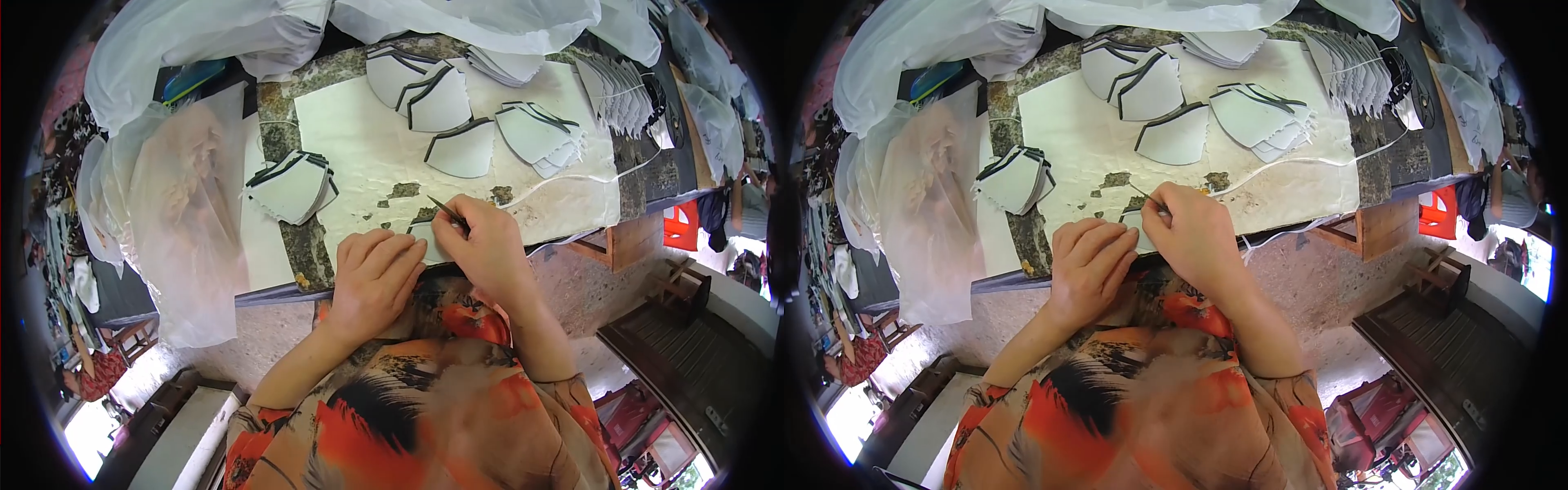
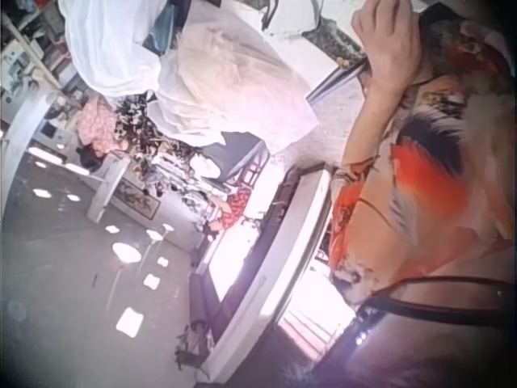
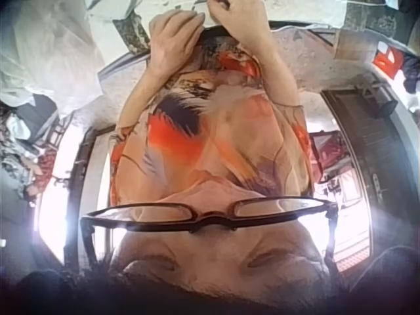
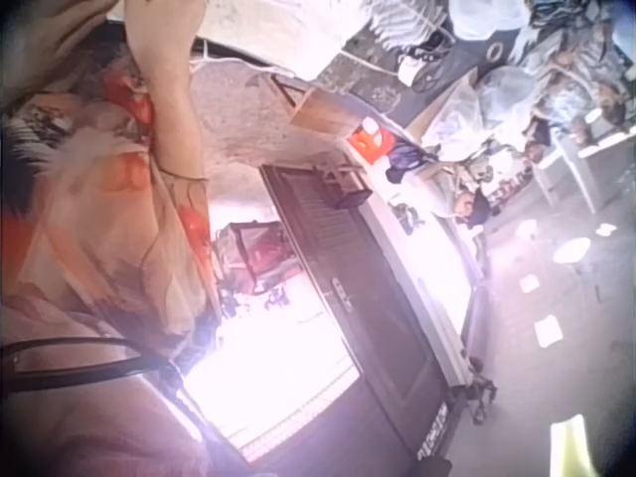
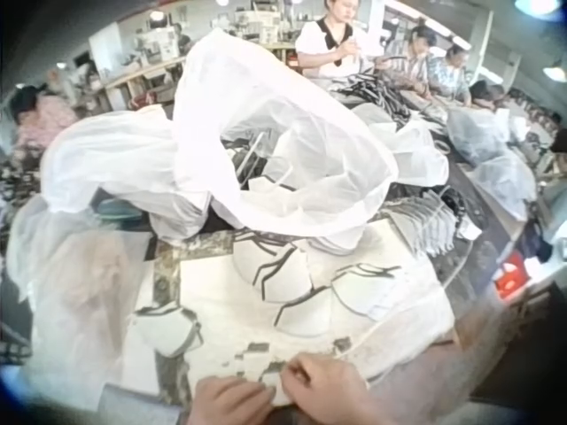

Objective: Trimming excess threads and cleaning shoe upper components using small clippers.

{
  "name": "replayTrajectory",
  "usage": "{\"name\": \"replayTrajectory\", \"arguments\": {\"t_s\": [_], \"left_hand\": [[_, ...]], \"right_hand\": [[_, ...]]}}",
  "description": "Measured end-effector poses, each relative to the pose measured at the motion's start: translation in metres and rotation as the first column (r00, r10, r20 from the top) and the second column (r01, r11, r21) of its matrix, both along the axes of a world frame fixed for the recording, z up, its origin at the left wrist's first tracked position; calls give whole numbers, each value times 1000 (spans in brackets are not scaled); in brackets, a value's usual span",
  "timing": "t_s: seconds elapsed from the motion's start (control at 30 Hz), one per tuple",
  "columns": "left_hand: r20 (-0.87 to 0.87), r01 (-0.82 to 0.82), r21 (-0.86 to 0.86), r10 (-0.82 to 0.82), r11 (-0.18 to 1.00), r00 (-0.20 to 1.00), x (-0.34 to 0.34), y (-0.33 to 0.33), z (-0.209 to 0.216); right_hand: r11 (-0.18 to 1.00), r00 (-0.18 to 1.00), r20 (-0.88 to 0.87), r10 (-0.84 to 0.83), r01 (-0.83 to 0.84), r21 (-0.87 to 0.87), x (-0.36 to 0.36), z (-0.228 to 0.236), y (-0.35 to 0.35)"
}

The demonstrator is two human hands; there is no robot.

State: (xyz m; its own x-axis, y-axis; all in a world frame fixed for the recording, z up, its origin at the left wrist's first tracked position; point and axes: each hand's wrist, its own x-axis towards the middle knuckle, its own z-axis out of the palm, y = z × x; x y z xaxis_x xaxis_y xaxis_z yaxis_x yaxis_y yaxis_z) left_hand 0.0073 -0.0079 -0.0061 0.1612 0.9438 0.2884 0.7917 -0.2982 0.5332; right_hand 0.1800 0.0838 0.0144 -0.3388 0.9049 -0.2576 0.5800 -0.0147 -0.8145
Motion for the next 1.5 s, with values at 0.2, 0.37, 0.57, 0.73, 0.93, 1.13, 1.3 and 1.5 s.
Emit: {"name": "replayTrajectory", "arguments": {"t_s": [0.2,0.37,0.57,0.73,0.93,1.13,1.3,1.5], "left_hand": [[-10,5,-3,-5,1000,1000,1,1,1],[-35,9,-4,-9,1000,999,2,1,1],[-45,5,-27,-7,1000,999,4,2,2],[-62,-7,-52,4,999,998,6,4,3],[-85,-13,-91,5,996,996,7,4,2],[-105,-34,-89,24,995,994,9,5,4],[-113,-32,-84,23,996,993,9,7,5],[-118,-32,-76,23,997,993,10,8,6]], "right_hand": [[999,1000,26,-4,3,33,-1,-1,-2],[999,1000,23,-8,7,43,-1,-2,-4],[999,1000,17,-11,10,53,-1,-3,-6],[998,1000,16,-12,11,68,-2,-4,-6],[992,1000,21,-12,9,123,-3,-5,-9],[988,999,38,5,-11,151,-2,-7,-9],[988,998,41,49,-55,145,0,-4,-5],[988,997,57,60,-67,142,8,0,1]]}}
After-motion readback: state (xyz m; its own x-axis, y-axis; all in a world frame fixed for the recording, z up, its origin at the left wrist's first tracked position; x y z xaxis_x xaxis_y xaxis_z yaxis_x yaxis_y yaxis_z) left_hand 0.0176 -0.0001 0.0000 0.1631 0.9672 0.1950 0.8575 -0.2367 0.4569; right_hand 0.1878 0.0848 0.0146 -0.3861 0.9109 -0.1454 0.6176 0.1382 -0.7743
